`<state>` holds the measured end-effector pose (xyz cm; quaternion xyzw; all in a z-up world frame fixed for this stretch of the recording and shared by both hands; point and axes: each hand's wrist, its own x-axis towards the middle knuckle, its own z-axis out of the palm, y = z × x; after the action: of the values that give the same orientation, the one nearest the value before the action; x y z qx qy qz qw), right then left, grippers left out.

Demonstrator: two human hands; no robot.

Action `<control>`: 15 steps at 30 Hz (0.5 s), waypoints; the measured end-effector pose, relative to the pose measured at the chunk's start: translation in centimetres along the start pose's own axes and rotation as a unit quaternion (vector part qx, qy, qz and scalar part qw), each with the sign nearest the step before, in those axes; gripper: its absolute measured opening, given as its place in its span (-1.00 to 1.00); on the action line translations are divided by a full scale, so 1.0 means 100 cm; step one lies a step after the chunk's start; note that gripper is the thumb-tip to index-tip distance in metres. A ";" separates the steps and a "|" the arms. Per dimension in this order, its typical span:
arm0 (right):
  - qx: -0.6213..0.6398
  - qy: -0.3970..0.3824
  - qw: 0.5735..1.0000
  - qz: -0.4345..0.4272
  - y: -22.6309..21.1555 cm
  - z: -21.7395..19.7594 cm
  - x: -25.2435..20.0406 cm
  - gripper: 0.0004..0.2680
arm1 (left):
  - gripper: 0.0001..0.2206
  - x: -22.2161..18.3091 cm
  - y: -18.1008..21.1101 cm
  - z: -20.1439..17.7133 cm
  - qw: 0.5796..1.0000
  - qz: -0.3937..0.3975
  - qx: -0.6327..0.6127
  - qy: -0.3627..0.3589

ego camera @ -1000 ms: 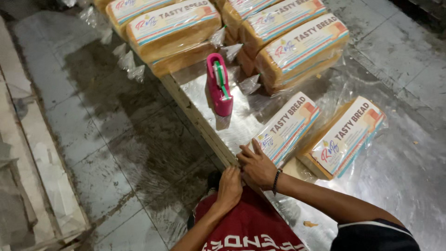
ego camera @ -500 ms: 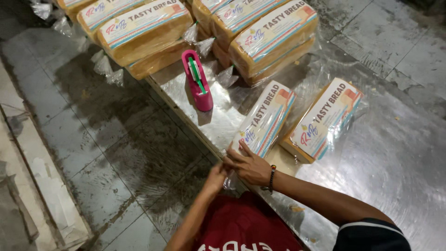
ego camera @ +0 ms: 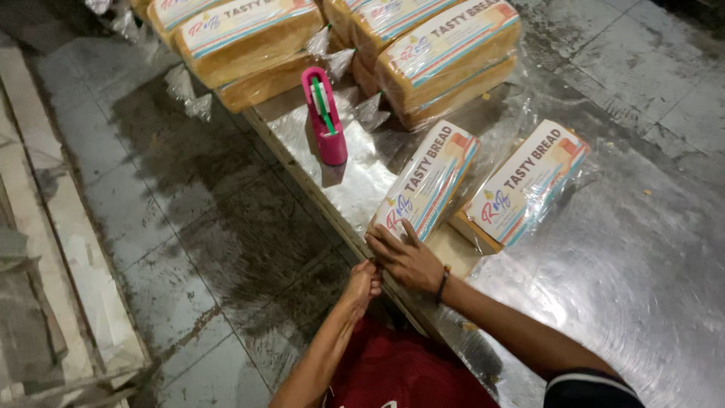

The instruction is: The person seals plastic bags containing sliced bread by gathering the bag ends and using a pink tape dispenser to secure them, then places the finished loaves onto a metal table.

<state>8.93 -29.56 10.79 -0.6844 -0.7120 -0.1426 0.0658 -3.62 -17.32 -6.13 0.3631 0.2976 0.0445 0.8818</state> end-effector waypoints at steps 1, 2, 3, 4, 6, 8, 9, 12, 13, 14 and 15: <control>0.042 0.006 0.999 0.032 -0.009 -0.006 -0.013 -0.60 | -0.82 -0.002 0.001 0.001 1.000 -0.015 0.010 0.019; 0.082 0.012 0.995 0.063 -0.022 -0.012 -0.029 -0.57 | -0.81 -0.009 0.003 0.004 0.999 -0.029 0.020 0.036; 0.155 0.067 0.976 0.139 -0.039 -0.012 -0.041 -0.65 | -0.79 -0.012 0.009 0.009 0.997 -0.042 0.029 0.053; 0.224 0.121 0.944 0.209 -0.055 -0.008 -0.055 -0.73 | -0.79 -0.012 0.015 0.013 0.998 -0.045 0.020 0.037; 0.406 0.079 0.836 0.360 -0.073 0.024 -0.073 -0.78 | -0.78 -0.023 0.015 0.015 0.998 -0.056 -0.004 0.012; 0.541 0.051 0.715 0.441 -0.079 0.075 -0.081 -0.78 | -0.79 -0.017 0.015 0.018 0.999 -0.038 -0.003 -0.020; 0.589 0.051 0.667 0.453 -0.084 0.099 -0.079 -0.74 | -0.80 -0.025 0.008 0.017 0.999 -0.032 -0.001 -0.033; 0.797 0.128 0.388 0.446 -0.069 0.127 -0.051 -0.75 | -0.81 -0.034 0.004 0.027 0.996 -0.086 0.011 0.024; 0.856 0.150 0.251 0.427 -0.071 0.123 -0.045 -0.75 | -0.80 -0.029 0.010 0.027 0.995 -0.095 -0.018 -0.006; 0.866 0.134 0.206 0.436 -0.074 0.115 -0.044 -0.74 | -0.80 -0.029 0.014 0.023 0.992 -0.109 -0.050 -0.029; 0.874 0.118 0.160 0.444 -0.074 0.106 -0.044 -0.74 | -0.80 -0.032 0.016 0.020 0.988 -0.121 -0.081 -0.052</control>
<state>2.89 -30.84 -1.41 -0.3514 0.0738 0.5475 0.7558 -4.96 -18.31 -2.40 0.2533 0.2888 -0.0576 0.9215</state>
